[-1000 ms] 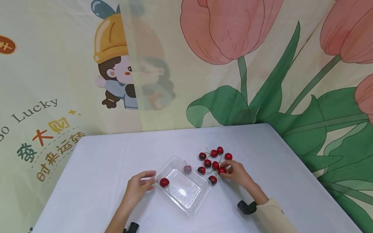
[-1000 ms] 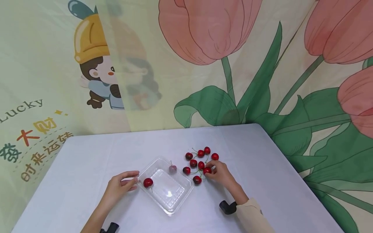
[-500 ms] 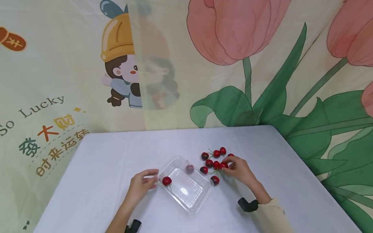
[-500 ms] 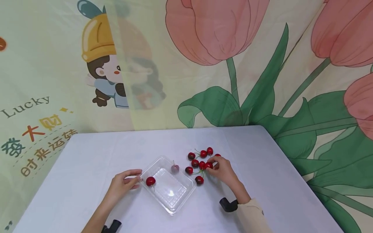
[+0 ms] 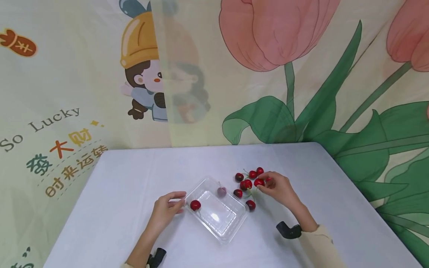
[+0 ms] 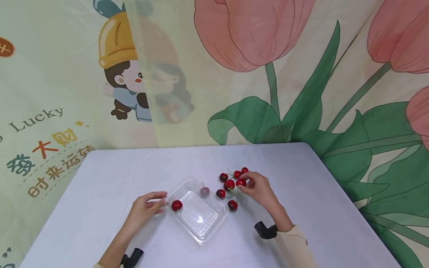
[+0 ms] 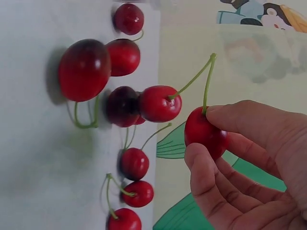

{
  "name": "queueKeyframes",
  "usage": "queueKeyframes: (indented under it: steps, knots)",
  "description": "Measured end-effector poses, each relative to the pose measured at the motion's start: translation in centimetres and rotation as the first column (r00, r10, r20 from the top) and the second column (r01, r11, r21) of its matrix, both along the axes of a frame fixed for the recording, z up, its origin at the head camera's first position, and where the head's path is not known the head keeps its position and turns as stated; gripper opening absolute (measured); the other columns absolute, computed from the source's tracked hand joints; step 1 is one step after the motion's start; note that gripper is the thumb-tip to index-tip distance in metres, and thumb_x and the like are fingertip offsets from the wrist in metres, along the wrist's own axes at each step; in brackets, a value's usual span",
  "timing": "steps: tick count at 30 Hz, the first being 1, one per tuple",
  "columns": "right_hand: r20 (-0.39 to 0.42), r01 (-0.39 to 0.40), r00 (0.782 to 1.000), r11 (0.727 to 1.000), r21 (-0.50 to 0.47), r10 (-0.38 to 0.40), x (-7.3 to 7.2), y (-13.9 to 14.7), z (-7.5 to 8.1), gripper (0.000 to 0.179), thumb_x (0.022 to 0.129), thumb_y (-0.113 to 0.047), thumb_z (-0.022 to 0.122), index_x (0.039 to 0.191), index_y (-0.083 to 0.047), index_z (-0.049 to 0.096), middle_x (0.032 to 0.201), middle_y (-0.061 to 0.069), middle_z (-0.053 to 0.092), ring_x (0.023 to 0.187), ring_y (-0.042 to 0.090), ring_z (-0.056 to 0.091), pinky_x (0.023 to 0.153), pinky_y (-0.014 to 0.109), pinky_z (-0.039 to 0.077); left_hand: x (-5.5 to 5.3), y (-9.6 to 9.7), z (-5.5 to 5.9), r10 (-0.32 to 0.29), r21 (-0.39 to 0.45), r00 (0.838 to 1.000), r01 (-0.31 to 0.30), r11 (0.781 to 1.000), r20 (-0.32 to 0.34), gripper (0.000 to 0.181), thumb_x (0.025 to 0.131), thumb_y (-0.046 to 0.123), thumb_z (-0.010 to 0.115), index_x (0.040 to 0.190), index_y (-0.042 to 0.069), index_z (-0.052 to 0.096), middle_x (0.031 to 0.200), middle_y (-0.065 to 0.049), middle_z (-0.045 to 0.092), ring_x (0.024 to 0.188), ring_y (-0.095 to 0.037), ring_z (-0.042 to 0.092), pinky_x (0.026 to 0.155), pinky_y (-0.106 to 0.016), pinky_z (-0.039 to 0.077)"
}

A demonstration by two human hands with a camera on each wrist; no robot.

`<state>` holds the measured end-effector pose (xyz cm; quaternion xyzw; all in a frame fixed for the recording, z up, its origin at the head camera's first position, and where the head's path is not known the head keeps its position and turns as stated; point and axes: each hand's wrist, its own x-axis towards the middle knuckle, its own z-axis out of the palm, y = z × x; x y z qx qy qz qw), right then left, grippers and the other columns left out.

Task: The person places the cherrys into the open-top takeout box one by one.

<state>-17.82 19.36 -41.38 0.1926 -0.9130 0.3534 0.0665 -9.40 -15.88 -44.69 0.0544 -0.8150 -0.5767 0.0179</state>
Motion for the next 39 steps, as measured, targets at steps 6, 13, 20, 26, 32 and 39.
queueKeyframes:
  steps: [6,13,20,26,32,39]
  knots:
    - [-0.027,0.016,1.000,1.000,-0.012,-0.016,0.6,-0.8,1.4,0.029,0.078,-0.001,0.079,0.105,0.002,0.068,0.091,0.011,0.064,0.069,0.015,0.059,0.060,0.016,0.053,-0.4,0.0,0.2,-0.004,0.011,1.000,0.004,1.000,-0.018,0.027,0.089,0.000,0.067,0.116,-0.003,0.066,0.113,-0.020,0.066,0.089,-0.028,0.071,0.070,-0.029,0.061]
    - [-0.080,-0.006,0.997,0.999,-0.032,0.003,1.8,-2.1,2.9,0.032,0.076,0.001,0.080,0.106,0.002,0.068,0.095,0.013,0.065,0.069,0.014,0.061,0.065,0.016,0.055,-0.9,0.2,0.5,-0.020,0.003,0.999,0.021,1.000,-0.026,0.026,0.089,-0.001,0.067,0.115,-0.003,0.067,0.113,-0.021,0.066,0.087,-0.027,0.071,0.070,-0.032,0.061]
    - [-0.115,-0.084,0.990,0.995,-0.046,0.078,2.4,-3.5,3.4,0.034,0.075,0.000,0.082,0.106,0.000,0.069,0.093,0.009,0.067,0.070,0.011,0.061,0.067,0.024,0.059,-0.8,0.1,0.6,-0.016,0.004,1.000,0.016,1.000,-0.022,0.025,0.089,-0.001,0.067,0.114,-0.003,0.067,0.112,-0.020,0.067,0.086,-0.026,0.071,0.068,-0.030,0.061]
    - [-0.138,-0.117,0.984,0.991,-0.062,0.108,2.5,-4.5,3.8,0.033,0.075,0.002,0.081,0.105,0.001,0.069,0.095,0.011,0.067,0.069,0.010,0.061,0.066,0.023,0.059,-0.8,0.0,0.4,-0.018,0.014,0.999,0.019,1.000,-0.046,0.026,0.089,-0.003,0.067,0.114,-0.004,0.067,0.112,-0.020,0.067,0.086,-0.027,0.071,0.067,-0.028,0.061]
    - [-0.097,-0.163,0.983,0.983,-0.088,0.154,2.9,-5.9,4.0,0.034,0.075,0.001,0.082,0.107,0.000,0.069,0.097,0.010,0.068,0.070,0.010,0.062,0.069,0.026,0.060,-0.6,-0.2,0.1,-0.004,0.021,0.999,0.005,1.000,-0.037,0.025,0.089,-0.002,0.067,0.114,-0.003,0.067,0.112,-0.020,0.067,0.087,-0.028,0.071,0.067,-0.027,0.061]
    - [-0.061,-0.248,0.968,0.962,-0.111,0.243,3.1,-7.7,4.0,0.033,0.076,-0.001,0.081,0.107,-0.002,0.068,0.095,0.006,0.067,0.070,0.008,0.062,0.067,0.021,0.059,0.0,-0.3,0.1,0.011,0.025,0.999,-0.011,1.000,-0.032,0.025,0.089,-0.002,0.066,0.114,-0.003,0.067,0.112,-0.021,0.067,0.087,-0.028,0.071,0.068,-0.028,0.061]
